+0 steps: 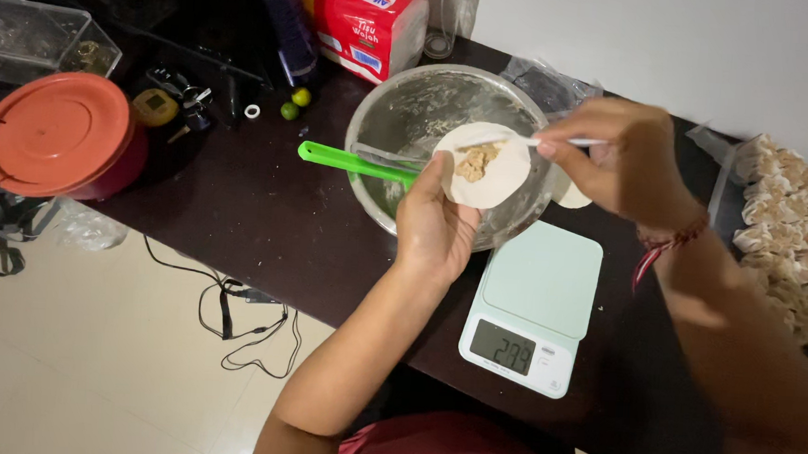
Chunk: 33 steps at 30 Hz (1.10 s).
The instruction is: The person prepares dumplings by placing a portion of filling onto a wrapper, weighing it on a digital scale, and then pinching the edges to fold the wrapper around the meat mixture.
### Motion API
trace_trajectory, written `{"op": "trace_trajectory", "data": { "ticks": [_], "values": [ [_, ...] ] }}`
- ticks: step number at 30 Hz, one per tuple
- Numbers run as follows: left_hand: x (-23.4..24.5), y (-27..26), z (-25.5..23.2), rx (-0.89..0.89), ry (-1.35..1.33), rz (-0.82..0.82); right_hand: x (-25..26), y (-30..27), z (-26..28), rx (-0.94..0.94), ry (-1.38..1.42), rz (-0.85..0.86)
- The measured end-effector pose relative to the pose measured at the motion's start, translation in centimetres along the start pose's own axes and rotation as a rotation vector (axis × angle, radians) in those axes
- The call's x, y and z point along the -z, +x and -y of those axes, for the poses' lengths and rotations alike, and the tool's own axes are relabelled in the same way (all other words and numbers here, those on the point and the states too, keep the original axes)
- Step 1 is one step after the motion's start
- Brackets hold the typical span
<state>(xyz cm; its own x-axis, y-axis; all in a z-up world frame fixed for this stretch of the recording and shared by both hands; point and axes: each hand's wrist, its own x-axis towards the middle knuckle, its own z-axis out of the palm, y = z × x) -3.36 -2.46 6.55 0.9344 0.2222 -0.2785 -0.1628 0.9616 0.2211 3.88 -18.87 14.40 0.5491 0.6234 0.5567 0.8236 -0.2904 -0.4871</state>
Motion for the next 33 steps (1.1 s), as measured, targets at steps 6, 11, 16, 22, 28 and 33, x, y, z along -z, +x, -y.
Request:
{"op": "trace_trajectory", "data": {
  "ticks": [6, 11, 16, 22, 28, 33],
  "values": [
    [-0.1, 0.2, -0.6, 0.080, 0.008, 0.035, -1.5, -2.4, -1.0, 0.030, -0.191, -0.118],
    [-0.2, -0.1, -1.3, 0.089, -0.023, 0.003, -1.6, -3.3, -2.0, 0.175, -0.151, -0.209],
    [0.3, 0.2, -1.9, 0.079, -0.036, 0.021, -1.3, -3.4, -2.2, 0.147, -0.014, -0.239],
    [0.0, 0.3, -2.1, 0.015, 0.007, 0.020, -0.8, -3.8, -3.8, 0.108, -0.160, -0.228],
    [0.8, 2.0, -3.2, -0.112, 0.057, 0.017, -0.8, -2.4, -4.7, 0.044, -0.381, -0.129],
    [2.2, 4.0, -3.5, -0.181, 0.083, 0.024, -4.0, -1.2, -7.1, 0.026, -0.815, 0.134]
  ]
}}
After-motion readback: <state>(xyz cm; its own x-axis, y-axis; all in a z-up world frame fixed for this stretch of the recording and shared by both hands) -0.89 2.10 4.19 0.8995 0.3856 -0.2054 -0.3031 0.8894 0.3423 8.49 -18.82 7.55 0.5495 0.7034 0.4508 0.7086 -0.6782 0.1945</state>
